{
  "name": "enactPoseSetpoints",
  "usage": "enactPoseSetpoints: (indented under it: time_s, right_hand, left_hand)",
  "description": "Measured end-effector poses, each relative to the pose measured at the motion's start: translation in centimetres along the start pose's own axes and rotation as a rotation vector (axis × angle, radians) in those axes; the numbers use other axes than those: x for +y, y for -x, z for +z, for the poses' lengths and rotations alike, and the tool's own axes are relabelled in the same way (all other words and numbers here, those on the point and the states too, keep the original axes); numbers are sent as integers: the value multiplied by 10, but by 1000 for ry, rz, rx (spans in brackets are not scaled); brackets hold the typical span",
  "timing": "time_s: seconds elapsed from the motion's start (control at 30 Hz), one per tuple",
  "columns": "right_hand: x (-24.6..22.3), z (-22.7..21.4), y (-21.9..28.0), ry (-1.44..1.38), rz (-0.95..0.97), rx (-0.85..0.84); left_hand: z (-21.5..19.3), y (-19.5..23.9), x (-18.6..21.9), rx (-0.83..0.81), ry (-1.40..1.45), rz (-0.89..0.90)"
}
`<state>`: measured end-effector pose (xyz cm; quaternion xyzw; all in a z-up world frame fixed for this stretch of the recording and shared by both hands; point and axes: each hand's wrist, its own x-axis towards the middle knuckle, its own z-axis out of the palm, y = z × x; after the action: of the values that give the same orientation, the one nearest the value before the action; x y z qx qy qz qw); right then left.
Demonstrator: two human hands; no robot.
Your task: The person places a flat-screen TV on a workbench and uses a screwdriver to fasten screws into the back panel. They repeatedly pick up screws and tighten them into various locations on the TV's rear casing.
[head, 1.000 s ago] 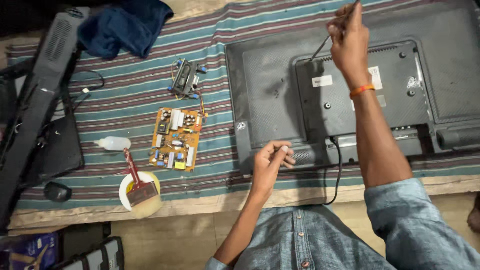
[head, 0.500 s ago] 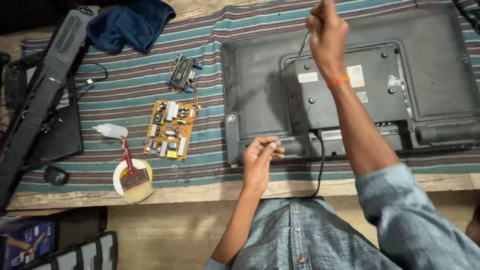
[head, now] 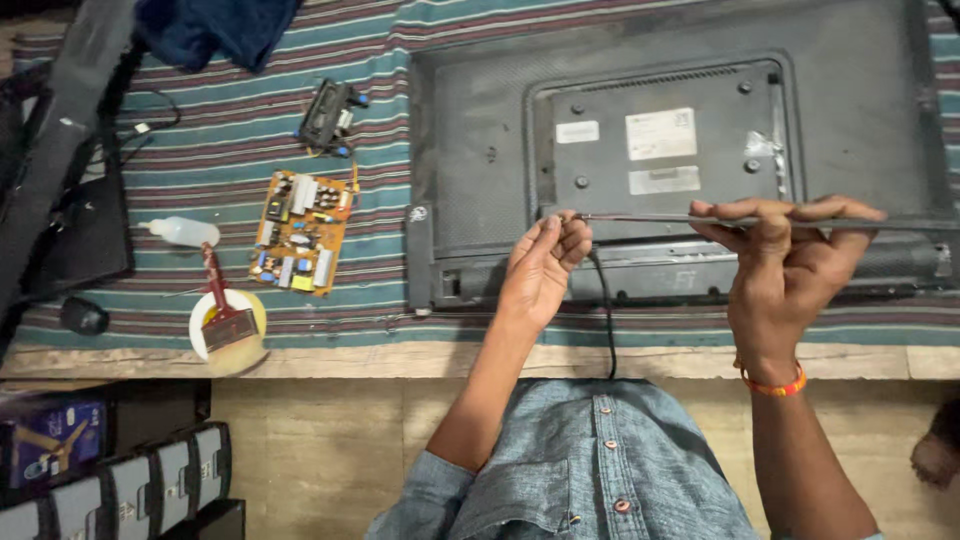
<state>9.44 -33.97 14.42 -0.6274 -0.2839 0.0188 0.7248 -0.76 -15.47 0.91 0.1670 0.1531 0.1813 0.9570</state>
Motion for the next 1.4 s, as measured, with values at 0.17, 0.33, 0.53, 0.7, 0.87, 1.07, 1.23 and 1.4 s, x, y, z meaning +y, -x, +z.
enactPoseSetpoints:
  time_s: [0.17, 0.33, 0.53, 0.7, 0.87, 1.07, 1.23, 1.4]
  right_hand:
    - [11, -33, -4, -13, -25, -34]
    - [18, -51, -12, -48, 23, -41]
    - [23, -63, -26, -119, 94, -14]
    - [29, -78, -40, -38, 68, -54]
    - [49, -73, -49, -11, 43, 99]
    - [70, -89, -106, 81, -38, 148]
    - [83, -108, -194, 425, -219, 10]
    - [90, -105, -241, 594, -270, -102]
  left_hand:
    - [10, -13, -22, -14, -56, -30]
    - [16, -28, -34, 20, -124, -78]
    - [18, -54, -43, -16, -158, -174]
    - [22, -79, -49, 6, -255, -229]
    - [49, -111, -70, -4, -98, -152]
    - [86, -145, -84, 28, -301, -150]
    - [74, -145, -90, -27, -759, -74]
    - [56, -143, -93, -55, -864, -20]
